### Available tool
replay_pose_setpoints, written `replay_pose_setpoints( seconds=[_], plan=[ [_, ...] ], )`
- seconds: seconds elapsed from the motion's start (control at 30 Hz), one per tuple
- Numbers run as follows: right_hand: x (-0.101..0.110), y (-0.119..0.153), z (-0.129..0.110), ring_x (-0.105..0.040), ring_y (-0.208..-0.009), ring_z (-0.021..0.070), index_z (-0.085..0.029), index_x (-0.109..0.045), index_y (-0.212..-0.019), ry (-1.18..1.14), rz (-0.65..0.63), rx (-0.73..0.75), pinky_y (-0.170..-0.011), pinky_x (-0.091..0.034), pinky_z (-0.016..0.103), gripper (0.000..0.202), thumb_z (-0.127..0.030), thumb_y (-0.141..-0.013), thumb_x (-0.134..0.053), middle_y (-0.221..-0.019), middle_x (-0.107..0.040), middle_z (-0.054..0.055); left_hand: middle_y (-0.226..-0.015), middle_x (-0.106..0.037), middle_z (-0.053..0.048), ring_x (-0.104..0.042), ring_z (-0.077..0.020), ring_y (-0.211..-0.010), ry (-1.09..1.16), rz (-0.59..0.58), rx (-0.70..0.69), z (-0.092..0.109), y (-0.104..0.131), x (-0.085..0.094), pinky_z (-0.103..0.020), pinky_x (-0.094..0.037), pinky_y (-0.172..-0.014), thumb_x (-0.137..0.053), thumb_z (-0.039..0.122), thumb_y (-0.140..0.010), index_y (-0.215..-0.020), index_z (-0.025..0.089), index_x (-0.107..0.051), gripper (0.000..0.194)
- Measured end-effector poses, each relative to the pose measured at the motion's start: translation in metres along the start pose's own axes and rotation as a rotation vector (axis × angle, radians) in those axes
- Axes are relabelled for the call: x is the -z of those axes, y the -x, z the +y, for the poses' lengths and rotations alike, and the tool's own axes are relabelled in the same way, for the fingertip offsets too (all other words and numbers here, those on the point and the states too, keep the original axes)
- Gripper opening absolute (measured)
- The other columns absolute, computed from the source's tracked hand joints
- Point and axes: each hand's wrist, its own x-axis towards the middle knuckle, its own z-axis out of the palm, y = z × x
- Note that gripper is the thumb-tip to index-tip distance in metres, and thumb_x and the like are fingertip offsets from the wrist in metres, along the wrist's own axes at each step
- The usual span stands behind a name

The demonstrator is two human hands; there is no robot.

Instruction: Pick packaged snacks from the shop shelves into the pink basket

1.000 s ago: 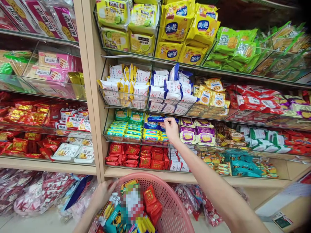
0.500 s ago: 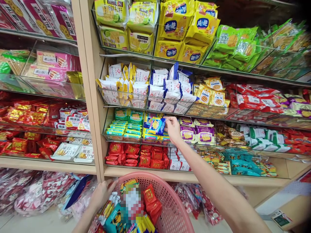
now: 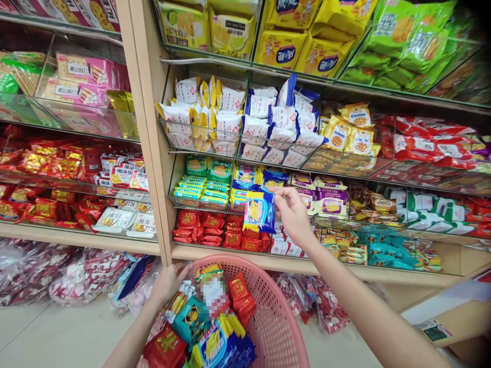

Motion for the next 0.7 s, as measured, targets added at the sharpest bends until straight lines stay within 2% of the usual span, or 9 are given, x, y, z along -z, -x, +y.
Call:
replay_pose_setpoints(
  seconds=[0.13, 0.2, 0.33, 0.47, 0.6, 0.7],
  plan=[
    [-0.002, 0.069, -0.003, -0.058, -0.082, 0.0154, -0.023, -0.053, -0.083, 0.048, -0.235, -0.151, -0.063, -0.048, 0.027, 0.012, -0.034, -0.085, -0.051, -0.114, -0.060, 0.005, -0.066, -0.066, -0.005, -0.063, -0.0169, -0.067, -0.004, -0.005, -0.008, 0.004, 0.001, 0.003, -0.021, -0.036, -0.058, -0.031, 0.051, -0.090, -0.068, 0.021, -0.058, 0.046],
    [-0.008, 0.106, 0.002, -0.059, -0.078, 0.0151, -0.023, -0.054, -0.081, 0.037, -0.264, -0.224, -0.065, -0.049, 0.028, 0.012, -0.034, -0.085, -0.050, -0.110, -0.062, 0.005, -0.066, -0.066, -0.005, -0.063, -0.0165, -0.066, 0.006, -0.009, -0.009, 0.006, 0.002, 0.004, -0.021, -0.036, -0.058, -0.031, 0.052, -0.089, -0.068, 0.021, -0.058, 0.047],
    [-0.027, 0.167, 0.015, -0.061, -0.075, 0.0168, -0.023, -0.055, -0.082, -0.025, -0.138, -0.403, -0.059, -0.052, 0.029, 0.016, -0.038, -0.085, -0.051, -0.111, -0.062, 0.007, -0.066, -0.067, -0.005, -0.063, -0.0168, -0.067, 0.011, -0.017, 0.007, 0.009, 0.004, 0.007, -0.021, -0.037, -0.059, -0.031, 0.053, -0.089, -0.067, 0.020, -0.060, 0.049],
    [-0.046, 0.206, 0.023, -0.061, -0.074, 0.0159, -0.021, -0.053, -0.083, -0.147, -0.024, -0.557, -0.054, -0.055, 0.028, 0.023, -0.044, -0.085, -0.050, -0.123, -0.053, 0.011, -0.074, -0.070, -0.007, -0.066, -0.0181, -0.076, -0.002, -0.010, 0.009, 0.011, 0.006, 0.009, -0.021, -0.039, -0.064, -0.033, 0.051, -0.089, -0.073, 0.020, -0.064, 0.047],
    [-0.057, 0.232, 0.033, -0.061, -0.072, 0.0137, -0.020, -0.053, -0.085, -0.161, 0.002, -0.583, -0.056, -0.057, 0.028, 0.023, -0.043, -0.086, -0.049, -0.125, -0.050, 0.012, -0.073, -0.070, -0.007, -0.066, -0.0189, -0.076, -0.031, -0.007, 0.022, 0.012, 0.007, 0.009, -0.021, -0.038, -0.063, -0.032, 0.052, -0.089, -0.074, 0.020, -0.064, 0.048],
    [-0.061, 0.247, 0.039, -0.062, -0.071, 0.0140, -0.020, -0.056, -0.084, -0.070, 0.054, -0.507, -0.055, -0.057, 0.027, 0.019, -0.038, -0.086, -0.050, -0.118, -0.055, 0.011, -0.070, -0.069, -0.007, -0.065, -0.0179, -0.071, -0.033, -0.021, 0.026, 0.013, 0.008, 0.010, -0.021, -0.037, -0.060, -0.031, 0.052, -0.090, -0.072, 0.020, -0.063, 0.049]
  ],
)
